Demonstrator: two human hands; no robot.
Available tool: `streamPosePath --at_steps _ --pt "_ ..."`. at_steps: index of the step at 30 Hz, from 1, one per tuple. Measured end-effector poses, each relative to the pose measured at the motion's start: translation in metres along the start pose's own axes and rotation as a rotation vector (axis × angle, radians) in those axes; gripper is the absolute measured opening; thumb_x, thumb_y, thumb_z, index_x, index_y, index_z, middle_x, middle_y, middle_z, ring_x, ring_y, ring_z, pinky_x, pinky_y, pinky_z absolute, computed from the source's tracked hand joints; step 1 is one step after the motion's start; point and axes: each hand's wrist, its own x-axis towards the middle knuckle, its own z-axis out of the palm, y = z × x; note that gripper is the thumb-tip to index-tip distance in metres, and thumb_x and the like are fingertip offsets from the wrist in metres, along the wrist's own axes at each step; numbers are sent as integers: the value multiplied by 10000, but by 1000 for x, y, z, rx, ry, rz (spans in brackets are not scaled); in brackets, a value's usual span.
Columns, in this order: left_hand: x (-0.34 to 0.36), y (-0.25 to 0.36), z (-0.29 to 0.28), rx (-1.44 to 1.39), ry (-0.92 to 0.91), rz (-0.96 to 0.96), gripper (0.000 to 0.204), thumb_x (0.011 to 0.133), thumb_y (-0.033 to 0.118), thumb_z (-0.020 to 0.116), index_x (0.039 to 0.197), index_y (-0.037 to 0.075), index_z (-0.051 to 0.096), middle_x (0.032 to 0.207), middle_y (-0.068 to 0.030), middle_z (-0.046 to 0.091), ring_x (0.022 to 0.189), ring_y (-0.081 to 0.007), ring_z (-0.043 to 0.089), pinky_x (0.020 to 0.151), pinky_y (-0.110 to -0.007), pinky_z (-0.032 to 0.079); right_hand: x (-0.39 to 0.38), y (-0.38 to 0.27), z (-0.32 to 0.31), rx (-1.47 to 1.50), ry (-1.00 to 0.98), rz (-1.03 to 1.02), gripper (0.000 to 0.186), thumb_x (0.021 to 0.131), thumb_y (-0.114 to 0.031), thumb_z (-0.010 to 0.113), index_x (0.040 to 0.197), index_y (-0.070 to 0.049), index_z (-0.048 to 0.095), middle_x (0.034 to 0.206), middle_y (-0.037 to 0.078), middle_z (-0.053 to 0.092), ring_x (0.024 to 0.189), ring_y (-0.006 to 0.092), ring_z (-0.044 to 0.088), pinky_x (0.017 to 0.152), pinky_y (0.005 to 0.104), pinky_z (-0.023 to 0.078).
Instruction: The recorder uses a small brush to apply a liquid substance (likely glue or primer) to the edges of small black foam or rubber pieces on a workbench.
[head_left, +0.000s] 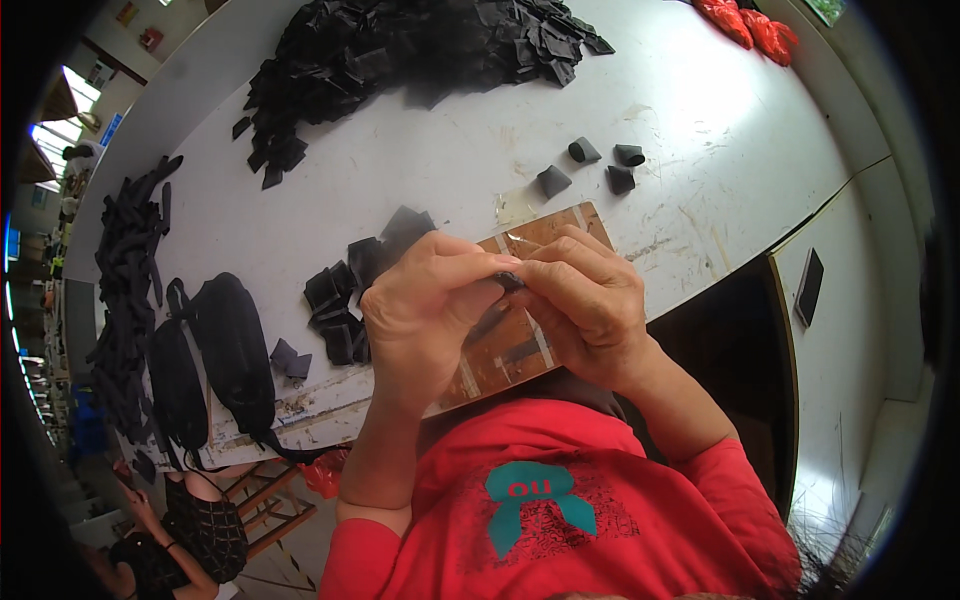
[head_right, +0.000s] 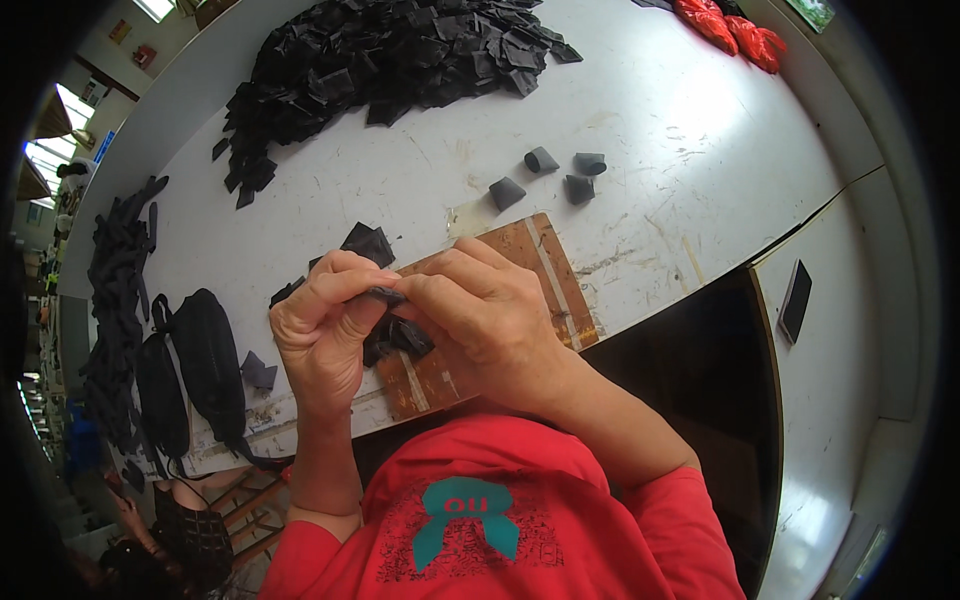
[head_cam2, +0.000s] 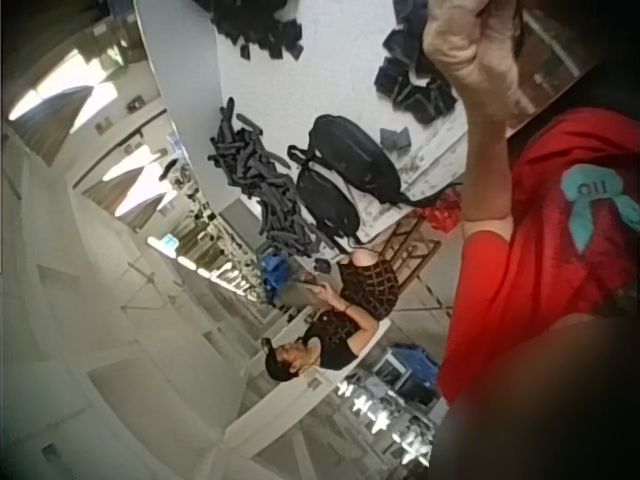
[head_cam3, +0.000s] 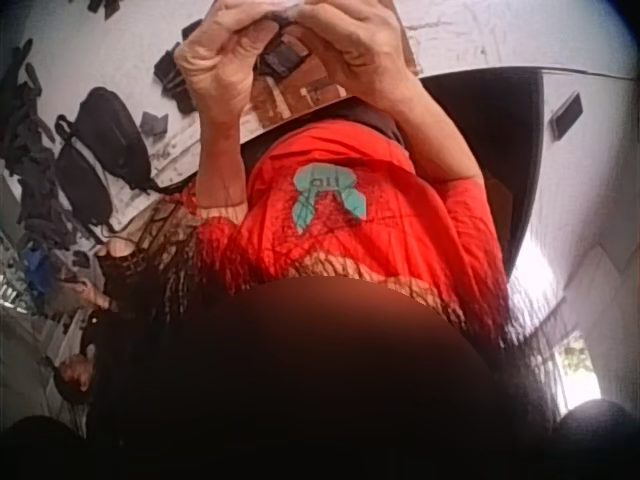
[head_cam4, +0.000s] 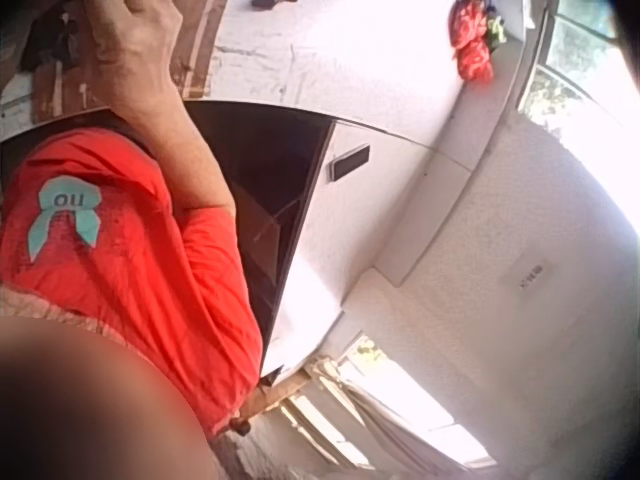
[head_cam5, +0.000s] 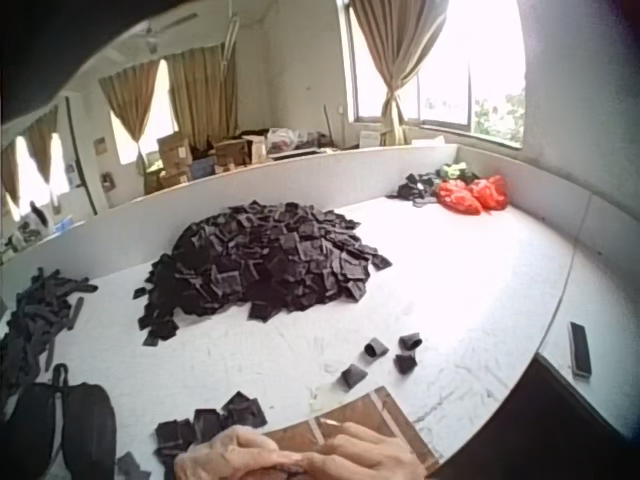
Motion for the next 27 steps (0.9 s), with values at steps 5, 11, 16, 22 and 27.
streamPosePath --at_steps 5,11,16,22,27 --pt "4 1 -3 57 -12 28 183 737 -78 600 887 19 639 789 -68 594 709 -127 567 641 -217 451 0 2 2 -45 -4 -28 218 615 9 667 815 -18 585 698 60 552 585 202 515 478 286 423" --pt "-1 -16 0 14 6 72 173 736 -56 602 891 13 636 755 -63 578 669 -123 545 595 -217 435 -2 2 6 -140 26 -53 103 702 36 625 789 31 569 682 89 557 545 179 492 468 278 384" --pt "-58 -54 0 487 294 -288 241 709 116 686 898 21 571 803 -91 560 667 -172 551 608 -272 452 15 21 -28 757 34 555 254 875 -242 550 816 -2 611 647 25 573 576 64 505 503 191 397" --pt "-81 -80 19 1051 -158 -160 254 676 101 674 854 22 511 783 -129 474 768 -301 520 644 -360 444 -47 52 -7 258 137 864 250 868 -193 528 888 42 612 654 33 591 593 56 523 522 201 415" --pt "-88 -96 9 988 -221 -60 123 718 11 581 810 9 499 774 -118 472 750 -304 507 644 -376 425 -100 21 25 227 -128 789 154 845 -86 563 932 34 600 658 40 586 582 90 528 551 223 434"
